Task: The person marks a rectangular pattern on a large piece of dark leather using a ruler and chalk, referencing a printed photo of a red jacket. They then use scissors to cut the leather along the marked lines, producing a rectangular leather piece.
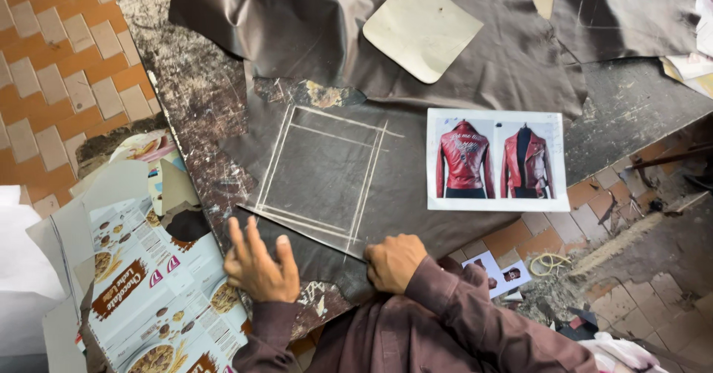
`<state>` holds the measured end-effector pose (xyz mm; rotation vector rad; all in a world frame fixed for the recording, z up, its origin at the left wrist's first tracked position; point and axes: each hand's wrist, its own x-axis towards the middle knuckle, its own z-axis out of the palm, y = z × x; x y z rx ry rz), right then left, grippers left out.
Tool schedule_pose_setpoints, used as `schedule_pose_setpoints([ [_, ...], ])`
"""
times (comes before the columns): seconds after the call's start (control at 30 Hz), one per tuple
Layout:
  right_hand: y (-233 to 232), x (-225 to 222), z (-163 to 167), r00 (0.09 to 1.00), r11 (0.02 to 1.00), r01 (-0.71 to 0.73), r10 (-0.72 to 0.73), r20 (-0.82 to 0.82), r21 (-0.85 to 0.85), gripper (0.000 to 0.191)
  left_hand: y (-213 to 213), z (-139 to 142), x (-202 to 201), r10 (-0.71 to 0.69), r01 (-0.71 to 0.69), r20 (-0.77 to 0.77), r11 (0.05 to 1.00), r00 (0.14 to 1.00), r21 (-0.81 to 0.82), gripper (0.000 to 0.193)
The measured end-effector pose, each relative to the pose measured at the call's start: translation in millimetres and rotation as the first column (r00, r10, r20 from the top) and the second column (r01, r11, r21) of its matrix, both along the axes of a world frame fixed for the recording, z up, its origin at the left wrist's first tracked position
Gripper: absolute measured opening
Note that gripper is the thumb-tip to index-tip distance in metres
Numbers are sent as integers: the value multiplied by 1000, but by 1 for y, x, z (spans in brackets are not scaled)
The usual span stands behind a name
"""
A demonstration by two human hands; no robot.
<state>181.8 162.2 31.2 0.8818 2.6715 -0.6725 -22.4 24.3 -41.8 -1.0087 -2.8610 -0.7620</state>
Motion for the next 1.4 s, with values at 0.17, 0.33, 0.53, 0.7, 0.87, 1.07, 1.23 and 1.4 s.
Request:
schedule_pose_setpoints([
  [0.17,51,71,-2,984,844,-16,-83,-160,-536,28,-1,3,23,-66,-37,224,903,972,428,53],
  [0.33,157,219,-10,918,654,66,-337,-212,-753,40,48,13,108,10,42,-244,978,970,207,24],
  [0.53,231,391,-45,692,641,444,-689,-216,-626,38,193,19,223,-398,397,-43,887,916,235,44],
  [0.7,249,421,-85,474,360,592,-879,-51,-721,30,277,29,275,-431,430,118,902,894,38,63],
  [0.87,250,399,-94,503,354,427,-858,-107,-832,26,312,23,298,-510,498,150,860,847,111,64],
  [1.07,312,414,-68,394,589,442,-805,-443,-677,18,334,22,290,-479,416,182,859,859,298,47],
  [1.23,432,404,-58,424,627,621,-773,-472,-470,29,353,15,284,-420,409,70,903,905,132,38],
  [1.4,553,310,-62,584,793,606,-503,-637,-70,43,370,-16,282,-452,452,19,892,892,-3,36],
])
